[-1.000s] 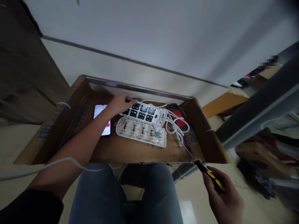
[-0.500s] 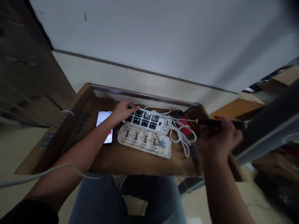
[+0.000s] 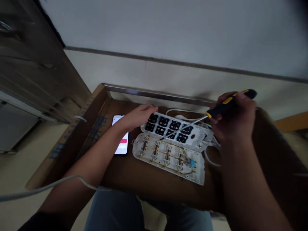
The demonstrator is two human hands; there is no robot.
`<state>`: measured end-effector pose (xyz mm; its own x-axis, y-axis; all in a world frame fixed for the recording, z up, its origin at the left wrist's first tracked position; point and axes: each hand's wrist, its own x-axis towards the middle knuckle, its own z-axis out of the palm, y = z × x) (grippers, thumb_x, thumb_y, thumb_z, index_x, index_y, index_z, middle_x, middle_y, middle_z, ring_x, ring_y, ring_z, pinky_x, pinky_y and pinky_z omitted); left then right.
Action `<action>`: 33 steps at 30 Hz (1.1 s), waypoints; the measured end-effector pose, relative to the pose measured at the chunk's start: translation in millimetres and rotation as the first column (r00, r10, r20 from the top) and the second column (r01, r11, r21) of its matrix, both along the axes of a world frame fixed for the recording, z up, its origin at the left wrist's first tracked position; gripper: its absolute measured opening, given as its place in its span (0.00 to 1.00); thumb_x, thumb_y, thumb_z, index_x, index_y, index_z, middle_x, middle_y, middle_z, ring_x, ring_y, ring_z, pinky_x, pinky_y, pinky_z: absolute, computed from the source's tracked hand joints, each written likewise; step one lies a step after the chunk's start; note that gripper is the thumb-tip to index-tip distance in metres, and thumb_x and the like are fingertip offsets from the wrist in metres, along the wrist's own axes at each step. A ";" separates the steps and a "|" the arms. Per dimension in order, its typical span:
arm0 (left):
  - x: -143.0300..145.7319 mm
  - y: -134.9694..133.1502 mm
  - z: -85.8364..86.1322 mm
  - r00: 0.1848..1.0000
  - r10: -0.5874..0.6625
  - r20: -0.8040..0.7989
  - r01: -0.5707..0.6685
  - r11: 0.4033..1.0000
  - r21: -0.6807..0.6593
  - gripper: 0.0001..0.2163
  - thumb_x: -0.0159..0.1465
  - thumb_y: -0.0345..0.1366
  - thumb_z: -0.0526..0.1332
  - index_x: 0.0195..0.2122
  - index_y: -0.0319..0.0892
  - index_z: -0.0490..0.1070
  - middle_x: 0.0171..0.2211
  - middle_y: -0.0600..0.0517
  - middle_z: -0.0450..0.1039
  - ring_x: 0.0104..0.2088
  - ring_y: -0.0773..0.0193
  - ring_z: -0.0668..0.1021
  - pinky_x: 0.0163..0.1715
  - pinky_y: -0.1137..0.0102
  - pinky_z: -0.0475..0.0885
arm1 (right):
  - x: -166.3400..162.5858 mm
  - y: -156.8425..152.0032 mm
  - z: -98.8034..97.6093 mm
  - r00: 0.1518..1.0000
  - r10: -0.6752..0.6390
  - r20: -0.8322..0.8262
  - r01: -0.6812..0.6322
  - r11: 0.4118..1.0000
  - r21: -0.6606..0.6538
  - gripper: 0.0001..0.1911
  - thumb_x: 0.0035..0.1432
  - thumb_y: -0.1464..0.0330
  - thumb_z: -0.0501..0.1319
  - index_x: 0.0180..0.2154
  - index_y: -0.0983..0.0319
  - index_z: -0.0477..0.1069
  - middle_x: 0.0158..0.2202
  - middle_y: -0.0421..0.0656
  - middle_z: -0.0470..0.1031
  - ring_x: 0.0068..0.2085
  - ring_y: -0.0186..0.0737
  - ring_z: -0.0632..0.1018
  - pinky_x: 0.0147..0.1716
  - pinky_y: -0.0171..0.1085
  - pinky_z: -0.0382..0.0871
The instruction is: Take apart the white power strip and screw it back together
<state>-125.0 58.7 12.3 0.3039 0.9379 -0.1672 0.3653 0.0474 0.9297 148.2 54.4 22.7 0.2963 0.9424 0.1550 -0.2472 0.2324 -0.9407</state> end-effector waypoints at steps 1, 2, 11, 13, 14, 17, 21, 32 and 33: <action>-3.1 1.2 3.0 0.999 -0.031 -0.026 0.031 0.999 0.006 0.15 0.68 0.43 0.53 0.37 0.42 0.78 0.42 0.50 0.81 0.45 0.60 0.79 0.43 0.70 0.71 | -3.0 -2.0 0.2 1.000 0.003 0.005 -0.003 1.000 0.012 0.25 0.50 0.52 0.63 0.34 0.67 0.60 0.22 0.36 0.57 0.20 0.20 0.59 0.18 0.25 0.48; -6.4 2.5 5.7 0.998 -0.053 -0.044 0.053 0.999 0.013 0.16 0.67 0.40 0.52 0.38 0.42 0.80 0.43 0.50 0.81 0.48 0.60 0.79 0.46 0.70 0.71 | -6.5 -3.8 0.8 1.000 -0.006 0.008 0.006 1.000 0.022 0.25 0.45 0.53 0.64 0.34 0.66 0.60 0.23 0.36 0.58 0.19 0.23 0.60 0.16 0.28 0.47; -25.7 8.8 14.4 1.000 -0.009 -0.027 0.006 0.995 -0.099 0.12 0.66 0.31 0.58 0.42 0.42 0.82 0.43 0.49 0.83 0.41 0.62 0.82 0.43 0.67 0.76 | -18.8 -9.2 11.2 0.982 -0.178 -0.063 0.184 0.977 0.108 0.29 0.34 0.53 0.64 0.33 0.65 0.59 0.27 0.36 0.63 0.17 0.32 0.65 0.13 0.34 0.51; -27.6 10.0 15.3 1.000 0.008 -0.006 -0.009 0.992 -0.125 0.12 0.64 0.27 0.58 0.41 0.41 0.82 0.43 0.48 0.84 0.41 0.62 0.82 0.42 0.67 0.77 | -20.8 -11.4 11.9 0.984 -0.167 -0.066 0.174 0.977 0.125 0.28 0.35 0.54 0.63 0.33 0.66 0.59 0.27 0.36 0.63 0.17 0.32 0.66 0.13 0.34 0.52; -28.4 10.7 15.7 1.000 0.013 0.001 -0.013 0.991 -0.135 0.13 0.63 0.26 0.57 0.40 0.41 0.82 0.43 0.48 0.84 0.41 0.62 0.82 0.42 0.67 0.77 | -22.3 -13.0 11.7 0.987 -0.150 -0.056 0.156 0.979 0.131 0.27 0.36 0.55 0.63 0.34 0.66 0.59 0.28 0.36 0.64 0.18 0.32 0.67 0.13 0.34 0.54; -30.1 12.4 16.7 1.000 0.012 0.015 -0.009 0.990 -0.144 0.14 0.62 0.24 0.56 0.39 0.39 0.81 0.42 0.47 0.84 0.40 0.62 0.83 0.42 0.67 0.78 | -27.5 -18.0 9.5 0.993 -0.116 0.002 0.114 0.978 0.176 0.24 0.40 0.57 0.64 0.33 0.68 0.62 0.29 0.39 0.67 0.20 0.35 0.70 0.15 0.36 0.61; -29.5 11.3 18.1 1.000 0.019 0.023 -0.015 0.990 -0.143 0.14 0.63 0.24 0.54 0.38 0.39 0.82 0.41 0.46 0.83 0.39 0.63 0.82 0.44 0.65 0.77 | -29.5 -20.7 6.8 0.991 -0.127 0.047 0.111 0.960 0.257 0.20 0.43 0.60 0.64 0.32 0.68 0.64 0.28 0.40 0.67 0.22 0.33 0.72 0.18 0.34 0.66; -26.7 11.4 15.5 1.000 0.019 -0.012 -0.020 0.994 -0.108 0.13 0.64 0.26 0.55 0.40 0.37 0.81 0.40 0.46 0.83 0.39 0.61 0.82 0.43 0.65 0.77 | -26.4 -20.7 8.2 0.989 0.134 0.066 -0.142 0.980 0.138 0.21 0.39 0.56 0.63 0.29 0.65 0.61 0.20 0.39 0.61 0.16 0.35 0.64 0.12 0.35 0.53; -26.5 11.5 15.3 1.000 0.020 -0.018 -0.022 0.995 -0.101 0.13 0.64 0.26 0.55 0.40 0.37 0.81 0.40 0.47 0.83 0.39 0.61 0.82 0.43 0.66 0.77 | -27.8 -22.4 6.7 0.986 0.153 0.070 -0.161 0.979 0.127 0.21 0.39 0.56 0.63 0.29 0.65 0.63 0.21 0.39 0.63 0.16 0.36 0.65 0.12 0.36 0.54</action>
<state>-151.5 70.2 27.6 0.2809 0.9219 -0.2667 0.3794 0.1486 0.9132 120.5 32.0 29.4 0.1327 0.9465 0.2942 -0.2348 0.3184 -0.9184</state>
